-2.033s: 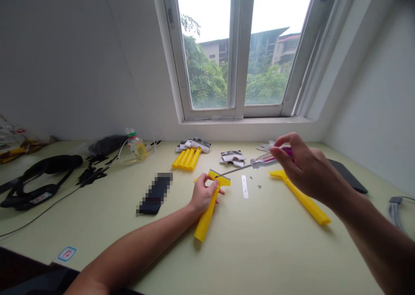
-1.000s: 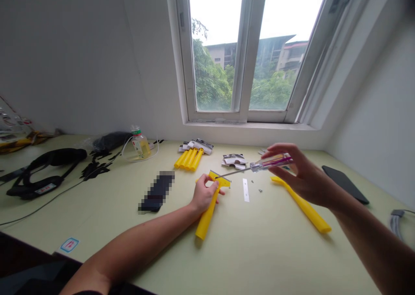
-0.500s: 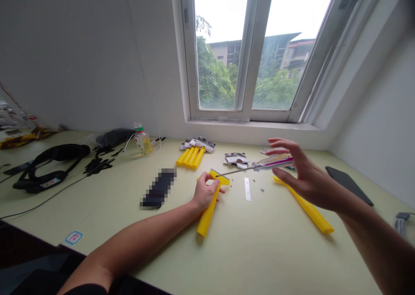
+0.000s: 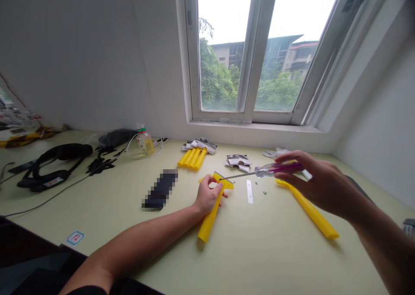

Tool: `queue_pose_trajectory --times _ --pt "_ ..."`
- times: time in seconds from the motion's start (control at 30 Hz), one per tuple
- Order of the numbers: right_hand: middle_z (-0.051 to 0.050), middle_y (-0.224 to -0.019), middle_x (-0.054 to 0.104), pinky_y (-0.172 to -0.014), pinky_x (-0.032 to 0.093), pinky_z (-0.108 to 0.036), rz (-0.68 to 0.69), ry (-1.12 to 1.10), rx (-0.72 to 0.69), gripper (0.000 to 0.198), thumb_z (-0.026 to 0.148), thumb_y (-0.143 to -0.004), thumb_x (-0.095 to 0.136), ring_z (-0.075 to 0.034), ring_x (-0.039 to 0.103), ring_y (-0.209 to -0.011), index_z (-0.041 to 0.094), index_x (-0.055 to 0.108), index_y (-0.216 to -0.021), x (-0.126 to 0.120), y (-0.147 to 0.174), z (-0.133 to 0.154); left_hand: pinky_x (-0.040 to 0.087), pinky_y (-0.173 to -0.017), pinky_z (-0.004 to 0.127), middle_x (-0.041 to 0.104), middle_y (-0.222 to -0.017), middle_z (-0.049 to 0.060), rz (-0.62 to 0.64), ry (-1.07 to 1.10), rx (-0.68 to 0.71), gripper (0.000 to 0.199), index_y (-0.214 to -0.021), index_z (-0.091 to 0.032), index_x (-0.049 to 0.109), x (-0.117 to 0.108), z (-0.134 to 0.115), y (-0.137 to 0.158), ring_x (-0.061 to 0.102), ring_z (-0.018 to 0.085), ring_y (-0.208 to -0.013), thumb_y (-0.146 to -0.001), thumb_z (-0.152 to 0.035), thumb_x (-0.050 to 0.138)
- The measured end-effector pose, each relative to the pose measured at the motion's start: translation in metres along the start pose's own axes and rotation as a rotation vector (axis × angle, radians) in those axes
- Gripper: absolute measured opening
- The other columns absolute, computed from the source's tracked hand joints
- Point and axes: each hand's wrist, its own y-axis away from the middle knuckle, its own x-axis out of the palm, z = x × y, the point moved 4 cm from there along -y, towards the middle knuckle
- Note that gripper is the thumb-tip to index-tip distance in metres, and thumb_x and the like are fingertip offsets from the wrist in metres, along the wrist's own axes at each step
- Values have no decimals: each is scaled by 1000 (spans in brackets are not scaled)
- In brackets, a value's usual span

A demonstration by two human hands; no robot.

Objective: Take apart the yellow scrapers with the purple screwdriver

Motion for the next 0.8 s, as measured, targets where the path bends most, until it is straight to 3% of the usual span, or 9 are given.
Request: queue_pose_trajectory --times 0.2,0.37,0.47,0.57,0.67,0.8 --pt "-2 -86 73 -66 56 -33 -119 -143 15 30 41 -80 71 -21 70 -73 27 62 -105 -7 4 4 46 -34 23 56 -100 5 38 81 31 37 -87 -18 44 5 -7 1 70 19 -62 -78 -43 70" --pt "1 -61 62 -51 50 -32 -481 -367 181 18 34 -78 74 -17 59 -50 26 63 -91 -40 3 -2 46 -35 22 59 -105 7 86 118 5 36 -90 -18 45 12 -10 5 67 16 -57 -77 -40 70" --pt "2 -57 59 -52 51 -34 -615 -357 244 22 35 -76 76 -17 58 -48 23 61 -87 -50 1 -13 47 -36 22 60 -105 7 81 133 9 34 -91 -17 49 10 -15 6 67 16 -59 -77 -39 70" --pt "-3 -69 67 -61 53 -35 -509 -94 389 31 46 -78 72 -21 67 -60 23 58 -93 -39 0 -34 48 -38 22 61 -98 7 98 148 14 33 -89 -15 51 8 -18 6 68 18 -62 -79 -41 68" --pt "-8 -80 72 -65 50 -34 -228 269 484 33 51 -85 59 -25 70 -71 22 56 -100 -12 -2 -55 48 -38 23 60 -88 5 91 161 -5 34 -87 -16 50 8 -18 5 69 19 -63 -80 -44 67" --pt "-10 -75 70 -54 40 -31 181 556 543 36 51 -86 47 -28 66 -67 20 58 -102 23 1 -77 47 -37 22 58 -78 0 53 171 -13 35 -86 -18 45 6 -15 3 67 18 -57 -80 -46 66"
